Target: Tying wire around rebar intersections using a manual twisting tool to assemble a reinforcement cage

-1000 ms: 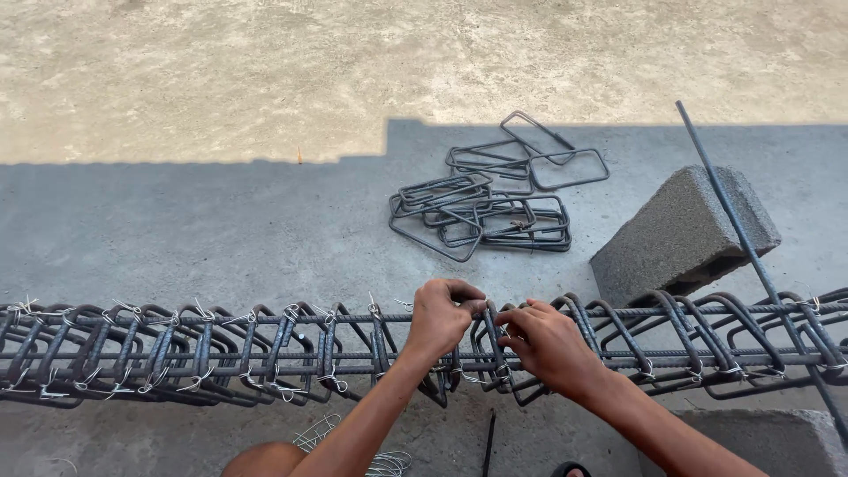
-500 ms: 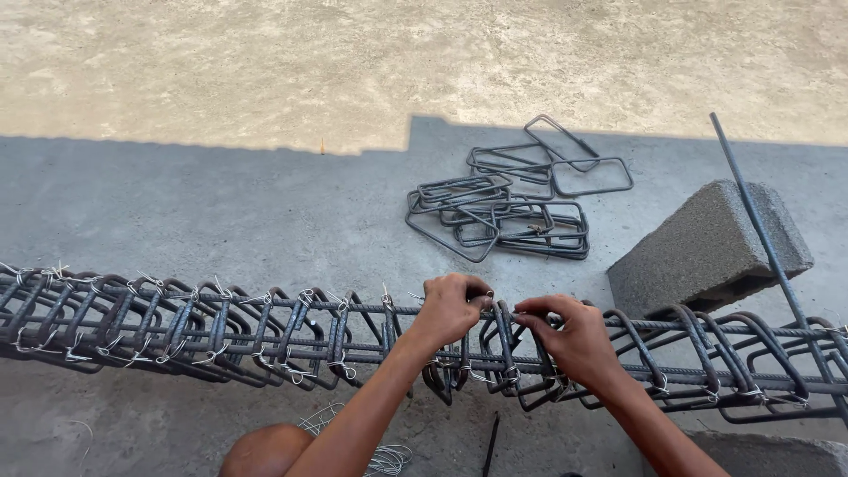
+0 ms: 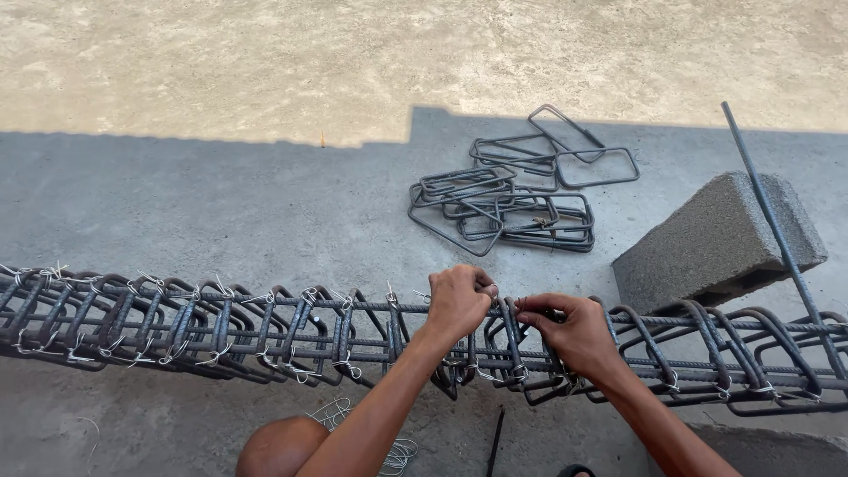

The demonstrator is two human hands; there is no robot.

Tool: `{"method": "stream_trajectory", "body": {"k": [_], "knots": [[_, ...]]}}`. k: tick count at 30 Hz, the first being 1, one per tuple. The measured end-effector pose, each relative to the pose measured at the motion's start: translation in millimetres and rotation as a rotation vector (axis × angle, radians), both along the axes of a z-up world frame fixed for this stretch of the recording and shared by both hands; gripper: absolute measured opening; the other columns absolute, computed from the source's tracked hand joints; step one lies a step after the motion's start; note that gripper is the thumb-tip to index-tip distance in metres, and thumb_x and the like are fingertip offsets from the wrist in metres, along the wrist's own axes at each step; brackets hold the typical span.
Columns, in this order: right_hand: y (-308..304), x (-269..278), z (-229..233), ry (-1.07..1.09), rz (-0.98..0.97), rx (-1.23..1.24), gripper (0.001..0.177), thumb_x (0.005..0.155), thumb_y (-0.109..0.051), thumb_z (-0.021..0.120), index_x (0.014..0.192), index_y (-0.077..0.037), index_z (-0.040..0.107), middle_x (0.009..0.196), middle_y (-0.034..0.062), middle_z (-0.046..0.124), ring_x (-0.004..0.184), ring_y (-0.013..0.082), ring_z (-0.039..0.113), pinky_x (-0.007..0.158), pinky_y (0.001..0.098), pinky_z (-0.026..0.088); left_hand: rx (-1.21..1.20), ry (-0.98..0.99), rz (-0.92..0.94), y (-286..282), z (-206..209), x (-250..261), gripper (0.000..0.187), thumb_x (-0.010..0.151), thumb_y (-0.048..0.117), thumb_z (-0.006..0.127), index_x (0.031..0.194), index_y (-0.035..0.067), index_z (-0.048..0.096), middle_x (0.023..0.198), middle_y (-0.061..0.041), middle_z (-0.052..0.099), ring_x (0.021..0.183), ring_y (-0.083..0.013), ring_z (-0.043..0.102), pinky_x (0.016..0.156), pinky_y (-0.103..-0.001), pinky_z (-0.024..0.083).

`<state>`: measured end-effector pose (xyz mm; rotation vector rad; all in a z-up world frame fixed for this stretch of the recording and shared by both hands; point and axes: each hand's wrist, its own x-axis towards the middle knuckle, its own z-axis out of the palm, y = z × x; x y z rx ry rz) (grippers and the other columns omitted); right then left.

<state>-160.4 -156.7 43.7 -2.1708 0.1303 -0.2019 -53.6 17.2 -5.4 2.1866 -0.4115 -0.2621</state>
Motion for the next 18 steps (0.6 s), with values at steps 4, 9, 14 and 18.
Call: {"method": "stream_trajectory", "body": {"k": [4, 9, 14, 18], "knots": [[0, -2, -10, -0.103, 0.005, 0.041, 0.012, 0.078, -0.013, 0.088, 0.087, -0.018, 0.086, 0.071, 0.0072, 0.081, 0.079, 0.0235, 0.08, 0.089, 0.0401, 0.056, -0.024, -0.037, 0.02, -4, 10, -4, 0.01, 0.081, 0.024, 0.071, 0.083, 0.021, 0.08, 0.064, -0.003, 0.073, 0.079, -0.0364, 0.073, 0.088, -0.044, 0.046], [2, 4, -10, -0.223, 0.067, -0.068, 0.015, 0.078, -0.007, 0.085, 0.087, -0.019, 0.085, 0.069, 0.0046, 0.078, 0.075, 0.0289, 0.078, 0.093, 0.0455, 0.056, -0.118, -0.051, 0.088, -11, 13, -14, 0.007, 0.078, 0.016, 0.072, 0.075, 0.015, 0.078, 0.066, -0.011, 0.073, 0.079, -0.0418, 0.071, 0.082, -0.045, 0.051], [10, 5, -2, -0.387, 0.166, -0.252, 0.017, 0.082, -0.001, 0.078, 0.088, -0.016, 0.081, 0.067, 0.0026, 0.072, 0.07, 0.0281, 0.073, 0.1, 0.0491, 0.054, -0.192, -0.043, 0.087, -11, 19, -22, 0.006, 0.078, 0.013, 0.074, 0.073, 0.014, 0.077, 0.065, -0.011, 0.072, 0.076, -0.0411, 0.071, 0.08, -0.043, 0.053], [7, 3, -3, -0.407, 0.262, -0.348, 0.022, 0.079, 0.002, 0.074, 0.087, -0.017, 0.081, 0.073, 0.0013, 0.074, 0.072, 0.0253, 0.071, 0.104, 0.0482, 0.051, -0.319, 0.184, -0.108, 20, 33, -11, 0.015, 0.088, 0.016, 0.065, 0.083, 0.011, 0.079, 0.074, -0.012, 0.075, 0.082, -0.032, 0.066, 0.08, -0.039, 0.049]]}}
